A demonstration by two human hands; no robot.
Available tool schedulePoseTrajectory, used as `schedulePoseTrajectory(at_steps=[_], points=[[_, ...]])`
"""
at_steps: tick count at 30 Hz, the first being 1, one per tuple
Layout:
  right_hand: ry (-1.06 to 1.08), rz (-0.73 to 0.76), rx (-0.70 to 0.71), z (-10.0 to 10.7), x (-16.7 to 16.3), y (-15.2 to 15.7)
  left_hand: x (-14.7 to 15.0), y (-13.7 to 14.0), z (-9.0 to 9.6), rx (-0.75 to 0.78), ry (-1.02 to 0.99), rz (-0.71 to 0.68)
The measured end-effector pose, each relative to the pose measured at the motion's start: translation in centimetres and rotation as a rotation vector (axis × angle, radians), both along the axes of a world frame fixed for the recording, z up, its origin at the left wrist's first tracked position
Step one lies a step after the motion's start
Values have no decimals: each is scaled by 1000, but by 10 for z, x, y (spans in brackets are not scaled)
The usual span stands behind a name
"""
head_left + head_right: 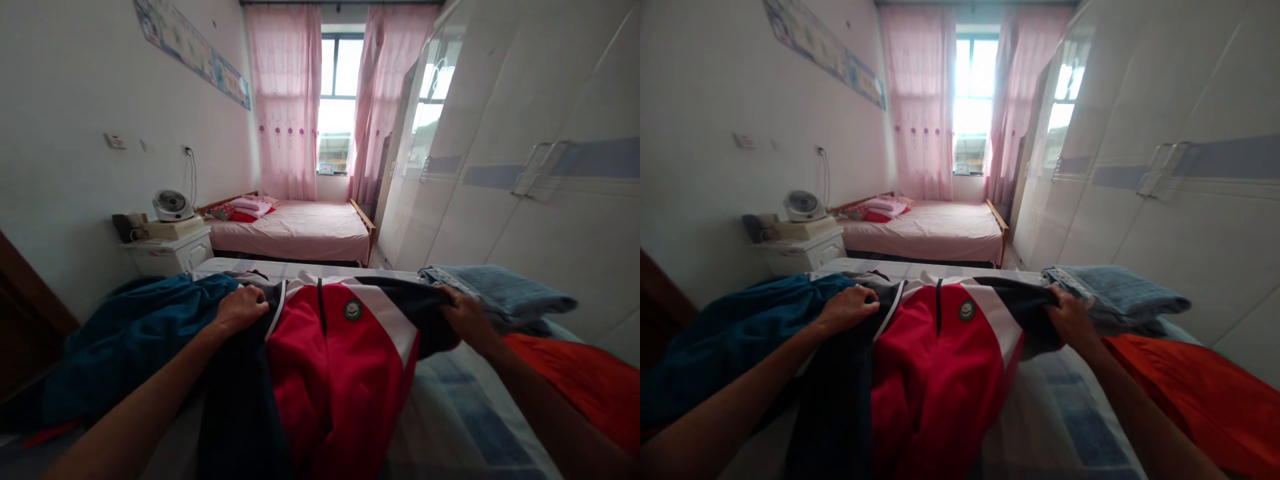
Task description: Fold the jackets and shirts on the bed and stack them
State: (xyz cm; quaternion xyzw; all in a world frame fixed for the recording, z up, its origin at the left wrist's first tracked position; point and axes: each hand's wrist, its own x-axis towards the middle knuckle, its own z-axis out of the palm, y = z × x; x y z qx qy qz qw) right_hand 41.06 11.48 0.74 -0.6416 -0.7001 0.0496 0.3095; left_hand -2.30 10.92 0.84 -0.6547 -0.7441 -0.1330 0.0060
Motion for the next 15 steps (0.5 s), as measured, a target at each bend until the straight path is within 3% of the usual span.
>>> schedulePoseTrajectory(at_steps=[3,6,11,15], points=[[-69,-189,222,39,27,-3,4,0,25,140,53,-9],[-108,-319,341,58,54,3,-2,6,42,329,81,45],[-43,-385,322,61,75,35,-11,28,41,561,103,60],[-54,-394,300,50,64,68,-8,52,31,528,142,14]])
